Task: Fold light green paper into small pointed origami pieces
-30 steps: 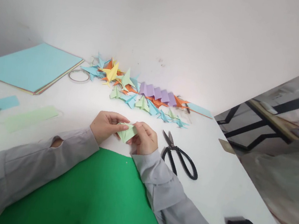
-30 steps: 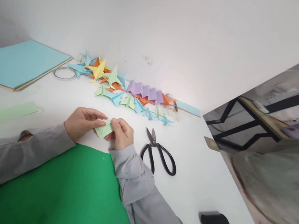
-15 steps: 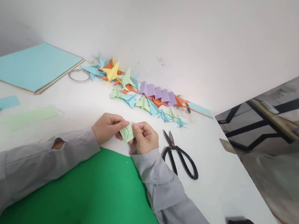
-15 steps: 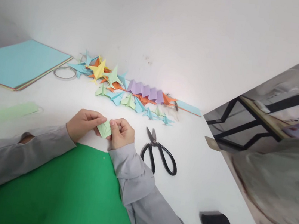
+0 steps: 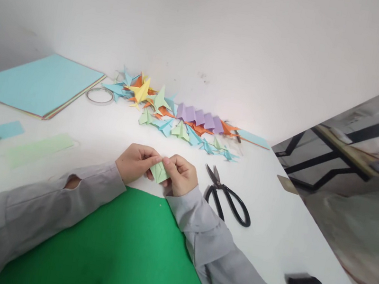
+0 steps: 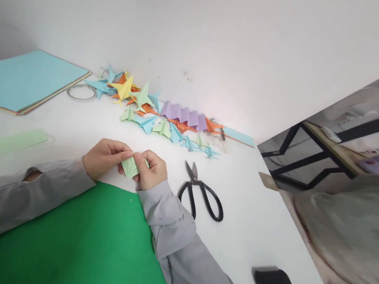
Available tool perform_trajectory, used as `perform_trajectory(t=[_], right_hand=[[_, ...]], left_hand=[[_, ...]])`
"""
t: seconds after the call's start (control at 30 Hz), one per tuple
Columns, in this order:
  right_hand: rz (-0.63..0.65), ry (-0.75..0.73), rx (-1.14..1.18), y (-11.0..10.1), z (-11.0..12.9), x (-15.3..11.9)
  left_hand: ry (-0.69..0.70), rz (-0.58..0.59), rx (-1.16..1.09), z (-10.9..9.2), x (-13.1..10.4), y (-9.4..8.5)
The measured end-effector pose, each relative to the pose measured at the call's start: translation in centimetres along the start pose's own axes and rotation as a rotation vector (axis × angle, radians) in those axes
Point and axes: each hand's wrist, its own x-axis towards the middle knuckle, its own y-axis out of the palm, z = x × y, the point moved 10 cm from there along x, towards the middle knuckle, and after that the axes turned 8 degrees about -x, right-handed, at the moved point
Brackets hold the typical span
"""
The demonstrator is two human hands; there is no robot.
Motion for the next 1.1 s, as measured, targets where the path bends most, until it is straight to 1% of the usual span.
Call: perform_trajectory(t=[0.1, 0.2, 0.33, 0.43, 0.53, 0.67, 0.83, 0.9, 1.0, 1.1], right_hand=[[-0.008, -0.030, -0.005, -0.2, 0.4, -0.1], [-0.002, -0.048, 0.009, -0.1, 0.6, -0.1], [0.025, -0.014, 0.097, 0.2, 0.0, 0.0], [0.038, 0.015, 0.148, 0.3, -0.3, 0.1], [0.034, 0.021, 0.146, 0.3, -0.4, 0.0], [0.030, 0.021, 0.119, 0.2, -0.5, 0.0], [0.057, -0.017, 0.125, 0.5, -0.4, 0.1], [0.045, -0.028, 0.082, 0.4, -0.2, 0.1], [0.001, -0.046, -0.051, -0.1, 0.3, -0.2], [-0.022, -0.063, -0.151, -0.3, 0.9, -0.6]], left_hand=[[0.003, 0.025, -0.033, 0.1, 0.0, 0.2], [-0.004, 0.025, -0.060, 0.2, 0.0, 0.1], [0.009, 0.024, -0.085, 0.1, 0.0, 0.1], [0.018, -0.009, -0.117, 0.3, 0.1, -0.1], [0.030, -0.023, -0.145, 0.3, 0.1, -0.2], [0.059, -0.011, -0.136, -0.1, 0.0, -0.1], [0.024, -0.029, -0.135, 0.0, 0.0, -0.3], [0.009, -0.033, -0.145, 0.1, 0.0, -0.3], [-0.018, -0.012, -0.154, 0.4, 0.0, 0.0], [-0.017, 0.013, -0.150, 0.4, 0.0, 0.1]])
